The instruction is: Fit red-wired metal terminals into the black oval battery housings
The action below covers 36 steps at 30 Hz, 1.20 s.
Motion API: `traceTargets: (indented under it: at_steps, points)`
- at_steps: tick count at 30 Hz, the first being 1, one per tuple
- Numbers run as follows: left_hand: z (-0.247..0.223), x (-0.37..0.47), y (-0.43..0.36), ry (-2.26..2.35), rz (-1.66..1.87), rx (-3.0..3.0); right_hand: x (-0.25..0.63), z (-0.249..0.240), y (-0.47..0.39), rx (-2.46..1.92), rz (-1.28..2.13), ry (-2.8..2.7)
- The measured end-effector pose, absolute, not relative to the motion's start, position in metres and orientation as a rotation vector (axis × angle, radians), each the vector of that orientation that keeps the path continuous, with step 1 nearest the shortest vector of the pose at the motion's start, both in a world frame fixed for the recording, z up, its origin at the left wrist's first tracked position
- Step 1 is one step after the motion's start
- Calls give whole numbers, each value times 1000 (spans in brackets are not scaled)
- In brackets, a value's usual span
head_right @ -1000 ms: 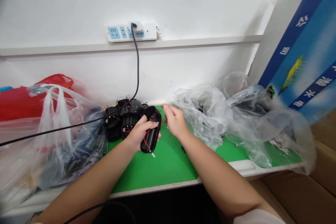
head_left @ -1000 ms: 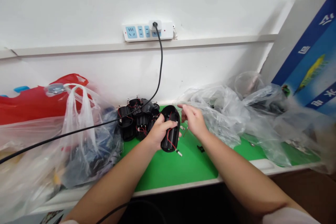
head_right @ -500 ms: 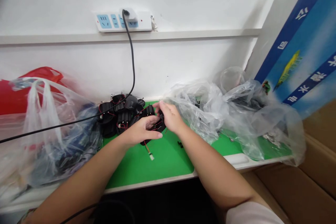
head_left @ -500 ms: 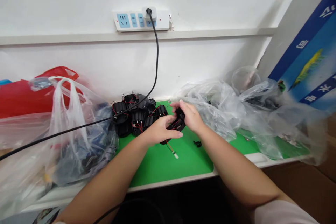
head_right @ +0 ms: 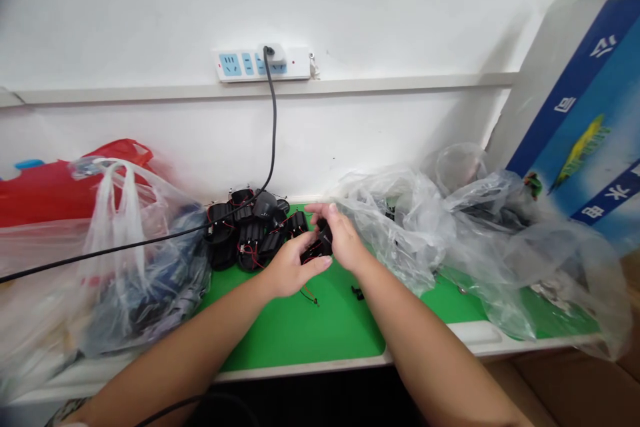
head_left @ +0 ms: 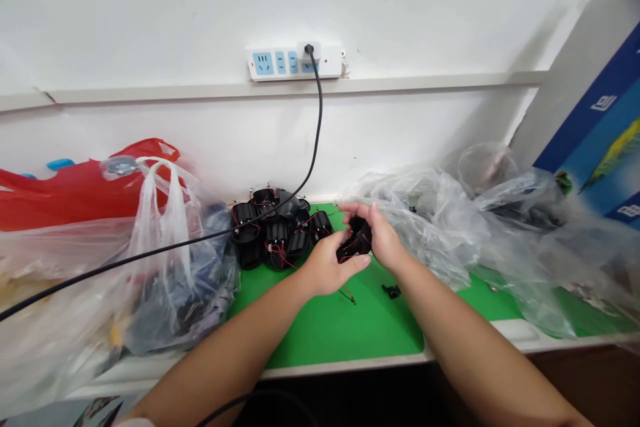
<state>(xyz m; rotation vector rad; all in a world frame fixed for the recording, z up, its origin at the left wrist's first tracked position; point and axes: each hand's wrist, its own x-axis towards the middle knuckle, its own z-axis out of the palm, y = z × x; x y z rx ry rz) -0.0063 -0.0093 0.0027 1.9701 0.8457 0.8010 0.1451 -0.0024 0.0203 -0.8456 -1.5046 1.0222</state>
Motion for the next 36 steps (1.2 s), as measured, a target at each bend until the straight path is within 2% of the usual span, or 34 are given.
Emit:
traceTargets:
  at_steps: [4,7,10,14,19,28,36]
  points:
    - [13,-12,-15,910,698,2261,150,21,8,-866,1157,-1320]
    - [20,-14,-23,679,452,2558,156,15,19,-1041,1091,-1214]
    - [22,-11,-31,388,299,2669,153,8,18,-1126,833,-1574]
    - [20,-7,-32,268,178,2698,141,0,5,-880,435,-2227]
    - [23,-9,-31,215,56,2623,139,-6,3,-934,245,-2455]
    - [21,-12,-25,478,-61,2674,164,14,8,-1269,-12,-2258]
    - [22,-20,-12,1033,98,2573,169,0,21,-1211,-110,-2183]
